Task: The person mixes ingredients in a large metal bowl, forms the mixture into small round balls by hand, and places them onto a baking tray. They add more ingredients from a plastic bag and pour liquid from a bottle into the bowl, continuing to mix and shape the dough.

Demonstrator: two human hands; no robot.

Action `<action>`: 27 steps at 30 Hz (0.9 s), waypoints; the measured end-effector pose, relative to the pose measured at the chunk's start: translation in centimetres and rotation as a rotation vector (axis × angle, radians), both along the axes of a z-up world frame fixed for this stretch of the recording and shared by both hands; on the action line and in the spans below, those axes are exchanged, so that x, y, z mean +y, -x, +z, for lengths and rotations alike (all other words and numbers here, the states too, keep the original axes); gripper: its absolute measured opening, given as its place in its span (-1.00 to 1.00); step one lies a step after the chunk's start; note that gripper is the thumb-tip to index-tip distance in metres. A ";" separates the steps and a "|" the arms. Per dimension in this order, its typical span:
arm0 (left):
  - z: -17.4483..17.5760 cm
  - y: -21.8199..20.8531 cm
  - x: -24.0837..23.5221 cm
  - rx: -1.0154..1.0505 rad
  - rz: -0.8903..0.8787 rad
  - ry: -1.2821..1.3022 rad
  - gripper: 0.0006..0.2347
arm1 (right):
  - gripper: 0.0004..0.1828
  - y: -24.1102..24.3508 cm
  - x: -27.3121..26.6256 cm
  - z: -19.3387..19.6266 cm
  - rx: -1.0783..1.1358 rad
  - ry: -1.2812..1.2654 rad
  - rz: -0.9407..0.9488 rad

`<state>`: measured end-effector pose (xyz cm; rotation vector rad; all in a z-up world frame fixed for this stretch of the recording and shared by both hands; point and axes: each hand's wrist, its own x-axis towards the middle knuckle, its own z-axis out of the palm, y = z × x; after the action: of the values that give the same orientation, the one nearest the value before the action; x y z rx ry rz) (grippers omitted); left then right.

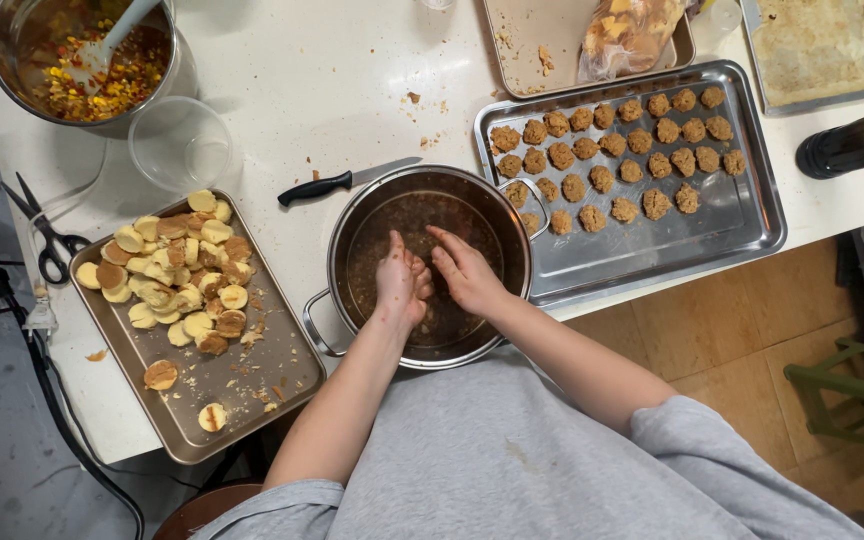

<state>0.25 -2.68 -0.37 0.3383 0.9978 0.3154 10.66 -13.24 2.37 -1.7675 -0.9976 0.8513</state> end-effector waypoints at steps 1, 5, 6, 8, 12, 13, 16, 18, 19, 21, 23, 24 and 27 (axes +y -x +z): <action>-0.4 0.1 0.0 -0.040 -0.006 -0.027 -0.51 | -0.45 0.1 0.0 0.3 -0.044 -0.038 0.010; -1.9 0.0 0.3 -0.177 -0.018 0.053 -0.53 | -0.44 -0.3 0.7 1.4 -0.204 -0.096 0.041; -2.0 -0.1 0.3 -0.204 -0.017 0.124 -0.51 | -0.43 -0.5 1.0 1.6 -0.239 -0.084 0.046; -1.8 -0.2 0.4 -0.310 -0.087 0.164 -0.42 | -0.41 -0.6 1.8 2.0 -0.462 -0.092 0.152; -0.2 0.0 0.5 -0.340 -0.110 0.182 -0.23 | -0.36 0.2 3.4 1.9 -0.738 -0.001 0.323; 0.2 0.1 0.5 -0.423 -0.093 0.200 -0.21 | -0.42 0.3 3.7 1.8 -0.724 -0.016 0.332; 0.8 0.1 0.5 -0.578 -0.060 0.217 -0.18 | -0.59 0.1 4.0 1.6 -0.638 -0.031 0.325; 0.7 0.2 0.5 -0.547 -0.059 0.171 -0.20 | -0.66 -0.3 4.0 1.6 -0.512 -0.010 0.282; 0.4 0.2 0.5 -0.564 -0.064 0.190 -0.16 | -0.65 -0.5 4.0 1.7 -0.502 -0.026 0.251; -0.2 0.4 0.5 -0.595 -0.067 0.226 -0.10 | -0.61 -0.8 3.9 2.0 -0.479 -0.062 0.195; -1.0 0.2 0.5 -0.578 -0.127 0.198 -0.06 | -0.57 -1.1 3.6 2.0 -0.185 0.024 0.048; -1.4 0.0 0.6 -0.571 -0.156 0.181 -0.04 | -0.56 -1.4 3.6 1.8 -0.038 0.065 -0.022; -2.3 -0.2 0.9 -0.235 -0.071 0.137 -0.20 | -0.71 -1.8 3.3 0.6 0.155 -0.156 -0.257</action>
<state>0.43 -1.73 -2.64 0.2062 0.7698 0.2151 12.48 -9.90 2.98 -1.6270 -0.6983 0.7155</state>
